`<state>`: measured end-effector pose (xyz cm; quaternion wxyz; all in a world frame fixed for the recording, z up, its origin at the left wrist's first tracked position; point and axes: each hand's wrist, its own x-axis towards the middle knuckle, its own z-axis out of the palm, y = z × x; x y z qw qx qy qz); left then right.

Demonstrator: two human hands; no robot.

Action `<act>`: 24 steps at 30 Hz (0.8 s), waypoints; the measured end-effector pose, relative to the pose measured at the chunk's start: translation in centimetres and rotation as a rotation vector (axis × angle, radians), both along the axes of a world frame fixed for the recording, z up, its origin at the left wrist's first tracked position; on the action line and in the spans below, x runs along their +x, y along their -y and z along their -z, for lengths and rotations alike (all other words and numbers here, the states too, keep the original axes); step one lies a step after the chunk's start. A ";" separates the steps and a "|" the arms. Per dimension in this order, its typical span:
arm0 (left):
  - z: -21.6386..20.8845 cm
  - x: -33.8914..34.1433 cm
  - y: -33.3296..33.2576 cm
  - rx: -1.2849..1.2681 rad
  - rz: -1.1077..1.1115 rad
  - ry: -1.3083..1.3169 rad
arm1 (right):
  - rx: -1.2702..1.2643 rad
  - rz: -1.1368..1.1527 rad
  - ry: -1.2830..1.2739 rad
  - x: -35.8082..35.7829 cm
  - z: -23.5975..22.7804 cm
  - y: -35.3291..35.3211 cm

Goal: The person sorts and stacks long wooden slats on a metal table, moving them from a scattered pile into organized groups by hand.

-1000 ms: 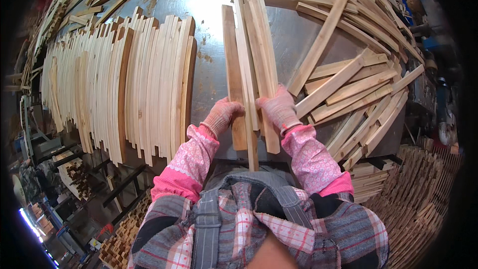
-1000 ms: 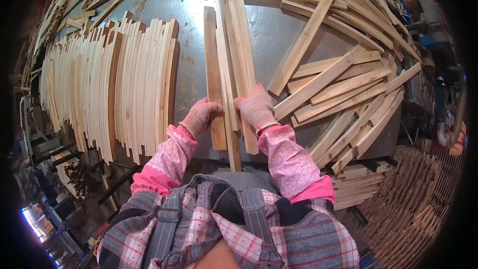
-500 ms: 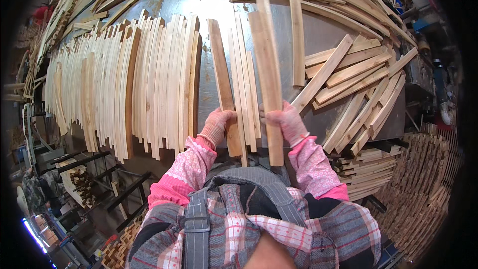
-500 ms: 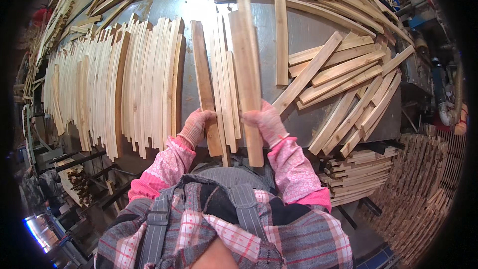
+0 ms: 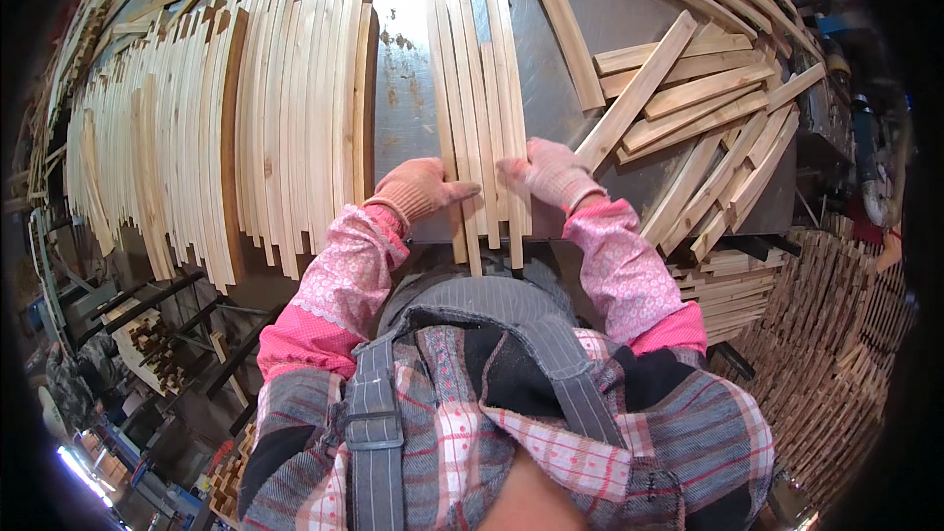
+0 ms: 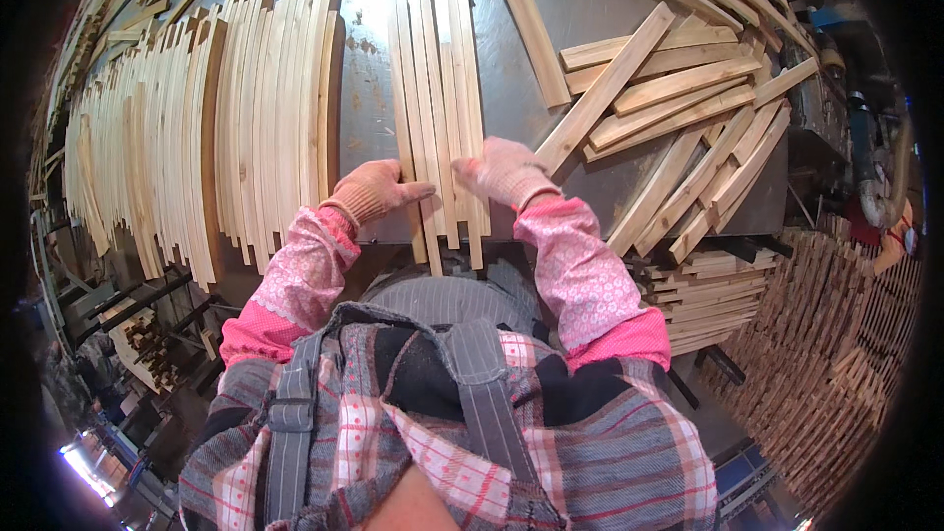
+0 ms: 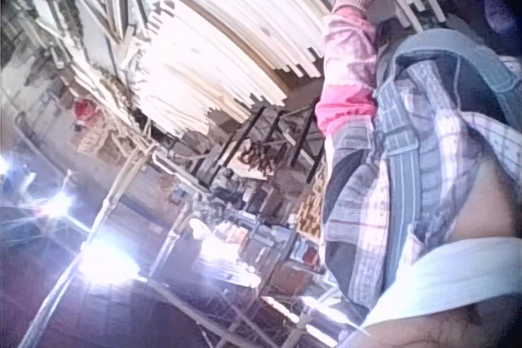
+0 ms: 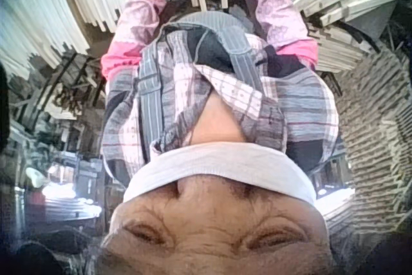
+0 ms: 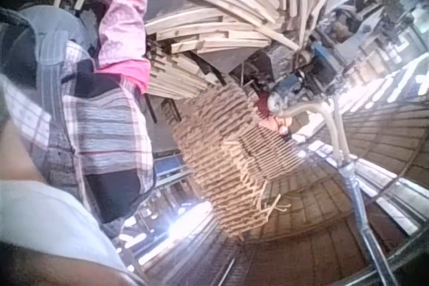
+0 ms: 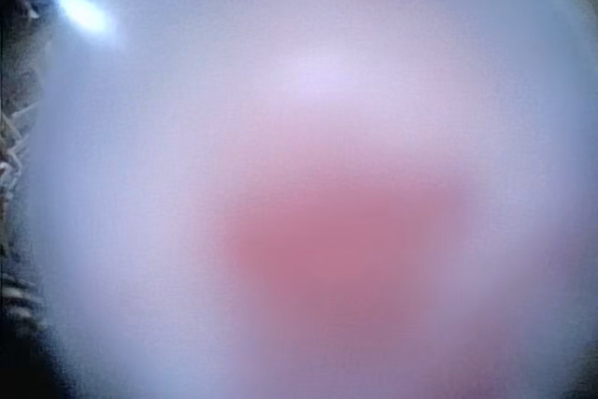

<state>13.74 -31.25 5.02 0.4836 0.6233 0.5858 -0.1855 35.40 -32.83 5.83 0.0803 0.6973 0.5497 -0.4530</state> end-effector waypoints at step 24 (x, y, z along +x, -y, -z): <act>4.4 2.9 -4.4 0.592 -0.409 0.085 | -0.107 -0.137 0.010 2.4 1.6 -0.6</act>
